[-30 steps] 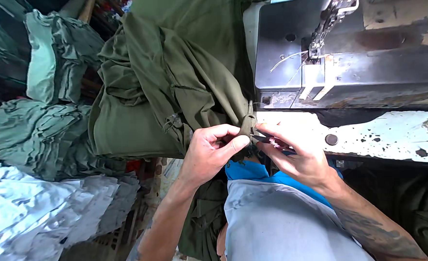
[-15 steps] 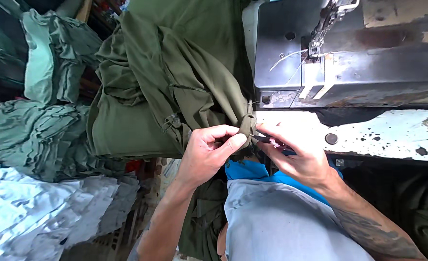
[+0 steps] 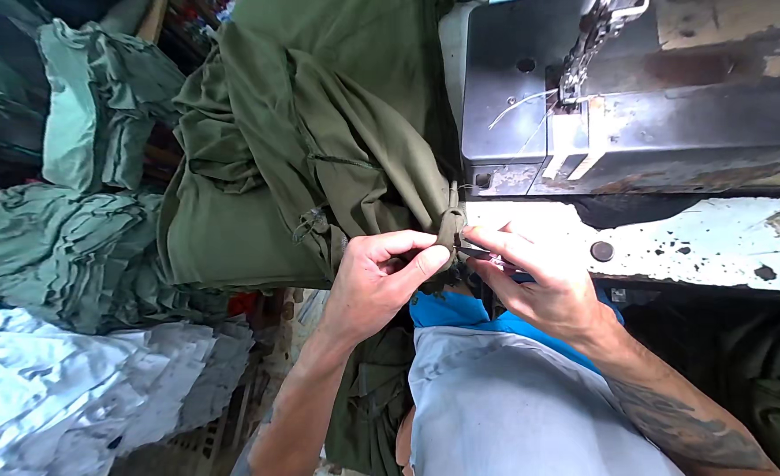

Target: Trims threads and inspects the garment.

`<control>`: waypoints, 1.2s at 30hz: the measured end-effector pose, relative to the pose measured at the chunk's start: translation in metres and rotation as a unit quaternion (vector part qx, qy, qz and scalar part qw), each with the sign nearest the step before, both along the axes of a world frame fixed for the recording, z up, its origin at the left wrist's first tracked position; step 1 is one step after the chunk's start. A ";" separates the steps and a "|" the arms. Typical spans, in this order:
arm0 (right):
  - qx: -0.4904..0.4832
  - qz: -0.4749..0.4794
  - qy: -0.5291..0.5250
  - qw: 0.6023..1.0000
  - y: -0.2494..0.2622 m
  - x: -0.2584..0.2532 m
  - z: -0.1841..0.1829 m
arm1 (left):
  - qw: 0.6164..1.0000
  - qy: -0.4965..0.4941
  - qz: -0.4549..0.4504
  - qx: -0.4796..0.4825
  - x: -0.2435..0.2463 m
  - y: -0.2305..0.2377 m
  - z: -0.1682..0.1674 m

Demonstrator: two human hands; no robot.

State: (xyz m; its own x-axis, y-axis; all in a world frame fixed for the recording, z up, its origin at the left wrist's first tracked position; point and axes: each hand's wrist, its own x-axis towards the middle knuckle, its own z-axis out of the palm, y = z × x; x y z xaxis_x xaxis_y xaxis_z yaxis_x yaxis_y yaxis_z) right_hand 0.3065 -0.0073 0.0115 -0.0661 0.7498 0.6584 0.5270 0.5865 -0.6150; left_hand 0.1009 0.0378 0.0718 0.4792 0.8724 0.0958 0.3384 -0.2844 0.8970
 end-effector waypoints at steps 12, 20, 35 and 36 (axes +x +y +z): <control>-0.008 0.022 0.027 0.999 -0.002 0.002 0.000 | 1.000 -0.006 -0.011 -0.013 -0.003 0.001 -0.001; -0.003 -0.007 -0.024 1.000 -0.002 0.001 0.003 | 1.000 0.000 -0.008 -0.003 -0.002 0.001 0.000; 0.010 -0.027 -0.040 0.999 -0.002 -0.001 0.001 | 1.000 0.015 -0.015 0.017 0.000 0.001 0.000; 0.015 -0.029 -0.041 0.999 -0.002 -0.001 0.001 | 1.000 0.018 -0.015 0.018 0.000 0.001 0.000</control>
